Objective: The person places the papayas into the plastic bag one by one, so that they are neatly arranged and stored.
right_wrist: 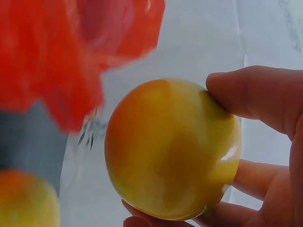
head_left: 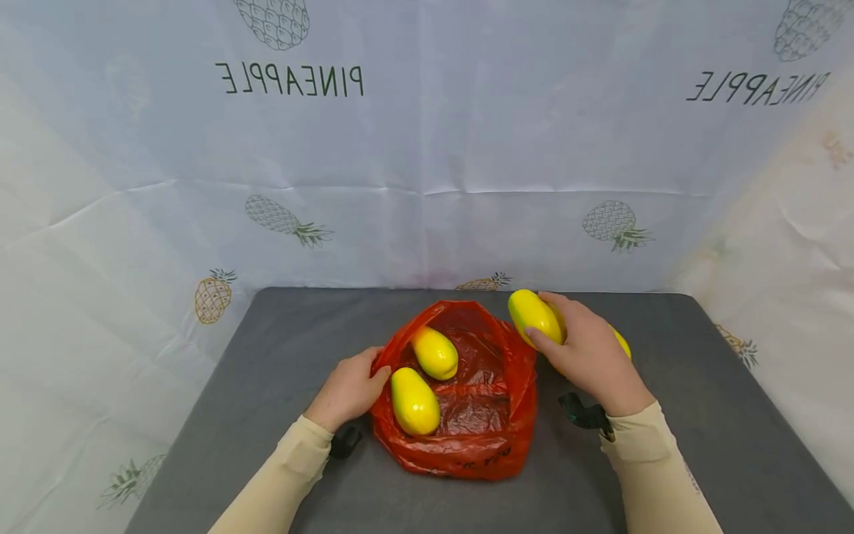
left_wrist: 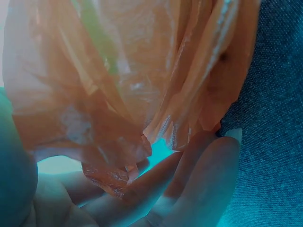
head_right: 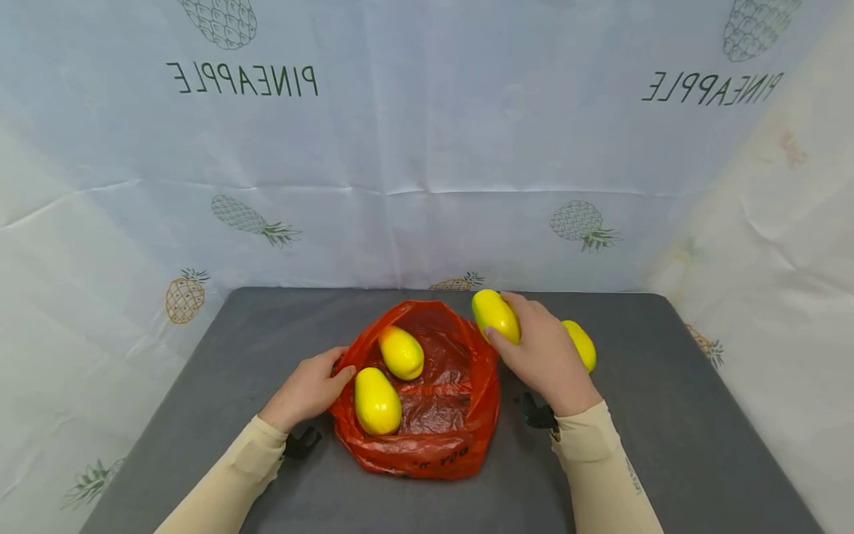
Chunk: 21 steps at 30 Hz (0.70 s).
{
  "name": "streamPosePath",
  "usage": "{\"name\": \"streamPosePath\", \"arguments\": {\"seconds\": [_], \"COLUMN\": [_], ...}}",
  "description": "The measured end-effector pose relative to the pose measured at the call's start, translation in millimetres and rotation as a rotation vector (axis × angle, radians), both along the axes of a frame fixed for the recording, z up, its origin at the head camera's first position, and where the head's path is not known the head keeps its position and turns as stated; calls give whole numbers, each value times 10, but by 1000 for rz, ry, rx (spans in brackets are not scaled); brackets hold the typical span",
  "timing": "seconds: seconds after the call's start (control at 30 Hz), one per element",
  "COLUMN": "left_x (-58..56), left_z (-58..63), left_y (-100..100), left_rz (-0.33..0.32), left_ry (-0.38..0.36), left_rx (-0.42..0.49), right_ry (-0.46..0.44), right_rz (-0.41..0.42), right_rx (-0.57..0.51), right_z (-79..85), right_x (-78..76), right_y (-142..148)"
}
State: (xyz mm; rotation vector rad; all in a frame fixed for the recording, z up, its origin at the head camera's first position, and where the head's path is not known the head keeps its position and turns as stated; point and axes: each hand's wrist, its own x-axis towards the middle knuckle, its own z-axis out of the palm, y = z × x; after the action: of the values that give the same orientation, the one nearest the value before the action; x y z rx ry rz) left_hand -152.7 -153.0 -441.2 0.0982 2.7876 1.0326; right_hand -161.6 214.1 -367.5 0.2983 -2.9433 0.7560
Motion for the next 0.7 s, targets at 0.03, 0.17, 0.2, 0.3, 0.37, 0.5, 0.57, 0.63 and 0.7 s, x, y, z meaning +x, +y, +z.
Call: {"name": "streamPosePath", "arguments": {"seconds": [0.03,0.17,0.2,0.3,0.37,0.5,0.57,0.63,0.7], "left_x": [3,7,7,5,5,6,7,7,8], "left_z": [-5,-19,-20,-19,-22,-14,-4,1,4], "left_y": [0,-7,-8,-11,-12,-19,-20,-19,-18], "left_rz": [1,0,0,-3,-1,3,5,7,9], "left_ry": [1,14,17,21,18,14,13,8,2], "left_rx": [2,1,0,0,-3,0,7,11,15], "right_ry": [0,5,7,6,9,4,-4,-17,-30], "right_rz": [11,44,52,77,98,132,145,156,161], "right_rx": [-1,-4,-4,-1,4,35,54,70,81], "right_z": [-4,-38,-51,-78,-102,-149,-168,-186,-199], "right_x": [-4,-15,-15,-3,-2,-17,-33,-52,-71], "right_y": [-55,-258,-306,-449,-535,-673,-723,-766,-802]}}
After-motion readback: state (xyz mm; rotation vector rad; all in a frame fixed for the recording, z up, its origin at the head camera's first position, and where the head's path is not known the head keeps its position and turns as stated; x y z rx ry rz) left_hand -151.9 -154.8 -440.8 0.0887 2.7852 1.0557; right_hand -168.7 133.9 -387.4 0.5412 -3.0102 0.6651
